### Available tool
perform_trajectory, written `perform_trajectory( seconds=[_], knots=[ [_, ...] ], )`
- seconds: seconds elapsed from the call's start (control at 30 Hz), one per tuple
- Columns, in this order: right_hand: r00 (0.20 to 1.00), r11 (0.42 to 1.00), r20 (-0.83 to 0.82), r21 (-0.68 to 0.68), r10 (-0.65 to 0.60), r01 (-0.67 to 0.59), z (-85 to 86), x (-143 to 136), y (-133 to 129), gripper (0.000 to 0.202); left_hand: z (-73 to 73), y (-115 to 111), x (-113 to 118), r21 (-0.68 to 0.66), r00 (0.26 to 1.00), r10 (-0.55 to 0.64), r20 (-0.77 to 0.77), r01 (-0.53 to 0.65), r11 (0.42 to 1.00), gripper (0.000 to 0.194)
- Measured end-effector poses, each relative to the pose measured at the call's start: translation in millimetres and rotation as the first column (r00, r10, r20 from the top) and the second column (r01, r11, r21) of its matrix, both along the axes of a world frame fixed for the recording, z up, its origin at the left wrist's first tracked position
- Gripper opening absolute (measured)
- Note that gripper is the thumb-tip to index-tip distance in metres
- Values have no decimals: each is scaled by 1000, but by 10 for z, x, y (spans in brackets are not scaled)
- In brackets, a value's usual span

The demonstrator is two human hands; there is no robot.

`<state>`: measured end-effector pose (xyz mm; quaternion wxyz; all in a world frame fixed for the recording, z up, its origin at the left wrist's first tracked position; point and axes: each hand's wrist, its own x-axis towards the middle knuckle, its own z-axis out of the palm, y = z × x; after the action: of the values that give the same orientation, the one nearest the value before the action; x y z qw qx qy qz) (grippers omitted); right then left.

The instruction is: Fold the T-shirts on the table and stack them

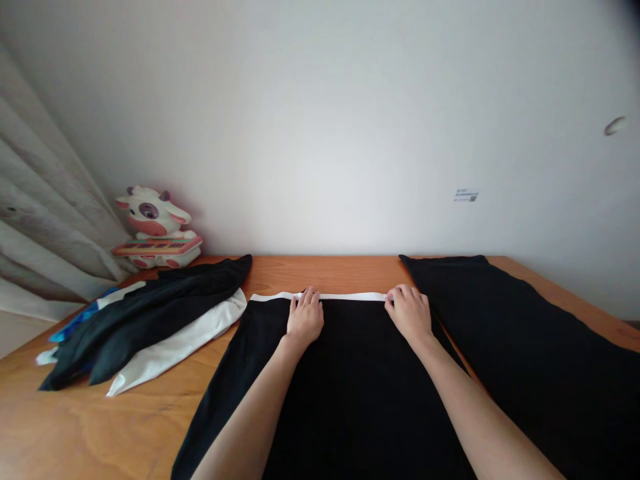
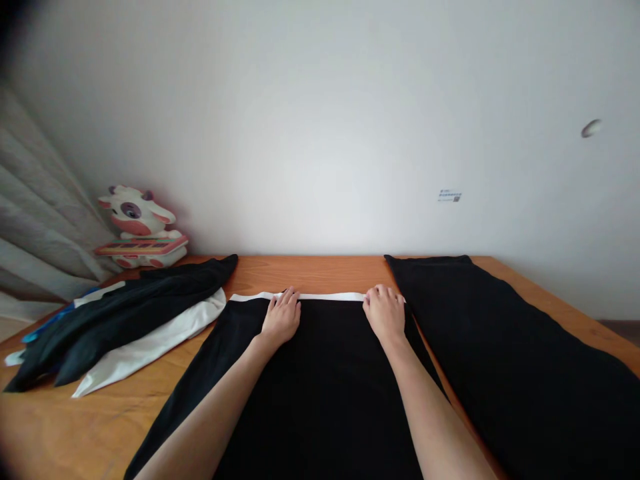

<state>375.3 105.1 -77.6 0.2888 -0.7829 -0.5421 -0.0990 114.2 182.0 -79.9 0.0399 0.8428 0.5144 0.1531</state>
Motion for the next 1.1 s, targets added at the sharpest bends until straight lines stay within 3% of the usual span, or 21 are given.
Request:
perform_trajectory(
  seconds=[0.1, 0.2, 0.3, 0.37, 0.53, 0.63, 0.73, 0.87, 0.93, 1.0, 1.07, 1.1],
  knots=[
    [990, 995, -100, 14, -95, 97, 82, -394, 107, 18, 71, -65, 203, -4, 999, 47, -6, -47, 999, 50],
    [970, 986, -189, 32, -155, 164, 15, -877, 211, 30, 32, -182, 393, -13, 996, 88, 9, -88, 996, 50],
    [977, 994, -198, 56, -81, 93, -119, -1225, 225, 30, -93, -291, 458, 15, 998, 59, 35, -59, 998, 49],
    [982, 999, -187, 46, -19, 28, -175, -1307, 208, 31, -168, -323, 446, 52, 997, 53, 56, -56, 997, 50],
    [966, 988, -226, -52, 129, -144, -160, -1149, 233, 35, -216, -224, 396, 60, 996, 62, 71, -66, 996, 53],
    [893, 965, -367, 76, 262, -252, -147, -1020, 301, 31, -185, -67, 287, 73, 998, 23, 58, -27, 997, 52],
    [806, 937, -480, 211, 346, -277, -165, -902, 379, 26, -140, 120, 61, 53, 997, -42, 66, 39, 998, 49],
    [674, 907, -621, 376, 400, -192, -219, -646, 474, 25, -86, 328, -265, -27, 955, -74, 289, 85, 996, 40],
    [593, 884, -694, 462, 408, -68, -253, -469, 504, 31, -65, 402, -380, -110, 828, -12, 560, 89, 990, 35],
    [512, 848, -756, 522, 409, 93, -284, -297, 518, 37, -43, 465, -471, -223, 563, 120, 818, 118, 968, 30],
    [439, 804, -796, 548, 416, 232, -303, -169, 522, 37, -16, 527, -558, -310, 321, 253, 913, 139, 941, 26],
    [410, 786, -809, 552, 422, 280, -307, -130, 523, 35, -1, 558, -603, -337, 253, 297, 921, 134, 932, 25]
  ],
)
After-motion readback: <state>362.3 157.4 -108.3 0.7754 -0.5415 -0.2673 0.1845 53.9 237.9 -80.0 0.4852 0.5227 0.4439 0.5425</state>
